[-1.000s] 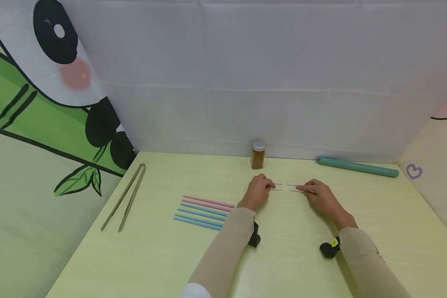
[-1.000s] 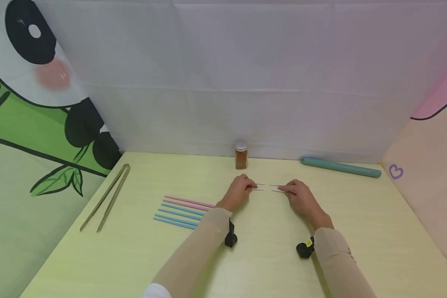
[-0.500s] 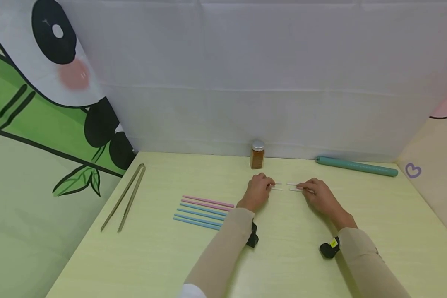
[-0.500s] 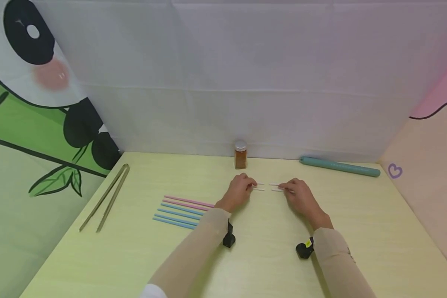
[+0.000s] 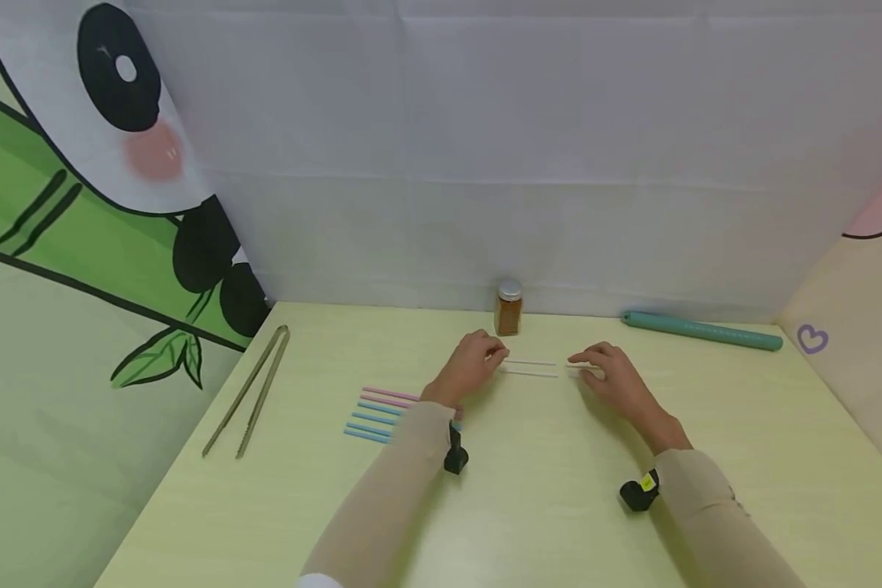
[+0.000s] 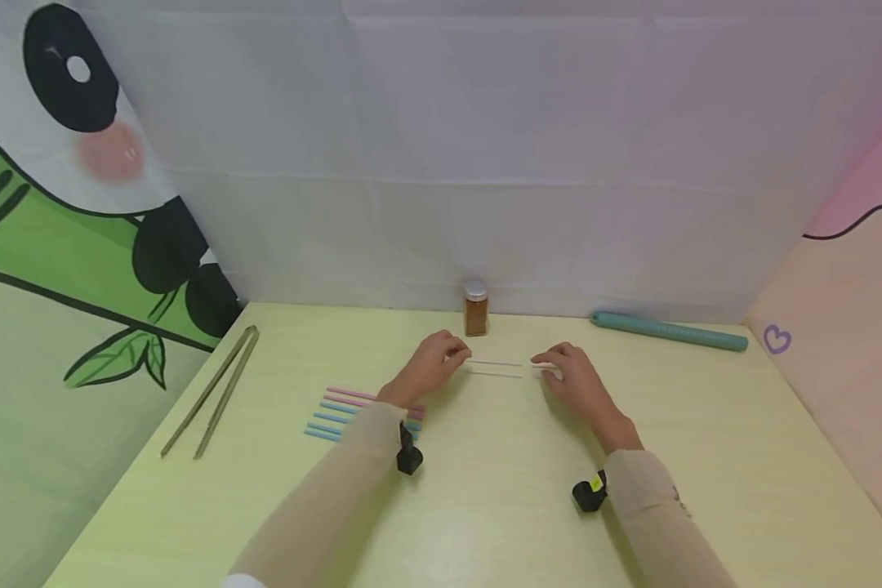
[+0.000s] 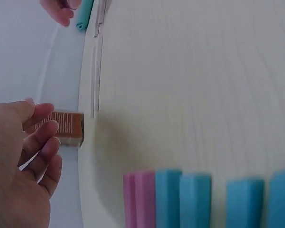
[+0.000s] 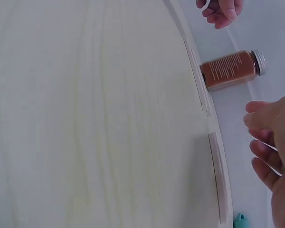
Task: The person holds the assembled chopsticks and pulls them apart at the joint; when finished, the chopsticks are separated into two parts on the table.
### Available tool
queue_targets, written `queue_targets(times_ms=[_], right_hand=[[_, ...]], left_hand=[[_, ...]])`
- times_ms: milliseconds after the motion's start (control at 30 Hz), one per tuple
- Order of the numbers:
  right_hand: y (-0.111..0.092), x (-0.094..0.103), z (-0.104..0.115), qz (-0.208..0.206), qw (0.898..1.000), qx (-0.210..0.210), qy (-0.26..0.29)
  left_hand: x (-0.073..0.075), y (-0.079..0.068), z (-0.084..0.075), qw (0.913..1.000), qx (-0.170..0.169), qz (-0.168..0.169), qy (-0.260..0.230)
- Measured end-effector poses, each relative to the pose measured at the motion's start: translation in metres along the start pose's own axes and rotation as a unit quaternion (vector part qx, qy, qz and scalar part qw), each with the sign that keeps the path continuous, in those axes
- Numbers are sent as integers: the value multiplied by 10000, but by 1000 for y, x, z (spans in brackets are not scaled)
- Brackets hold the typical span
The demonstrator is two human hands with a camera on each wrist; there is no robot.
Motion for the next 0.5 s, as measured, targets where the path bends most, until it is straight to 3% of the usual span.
queue_targets(times_ms=[233,500], right_hand=[[8,-25,18,139,9997,-60,179],[15,-71,41,543,9968,-118,578]], left_hand=[[25,-25,40,9994,127,-17,-324],[46,-67,85,9976,410,-12,-551]])
Point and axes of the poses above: each hand's wrist, its own y-axis towards the middle knuckle, its own x-axis out of the back of the hand, z = x × y, the point moved 10 cm from there along y, towards the middle knuckle, and after that the axes turned 15 degrees about y, right-handed, at the moved point
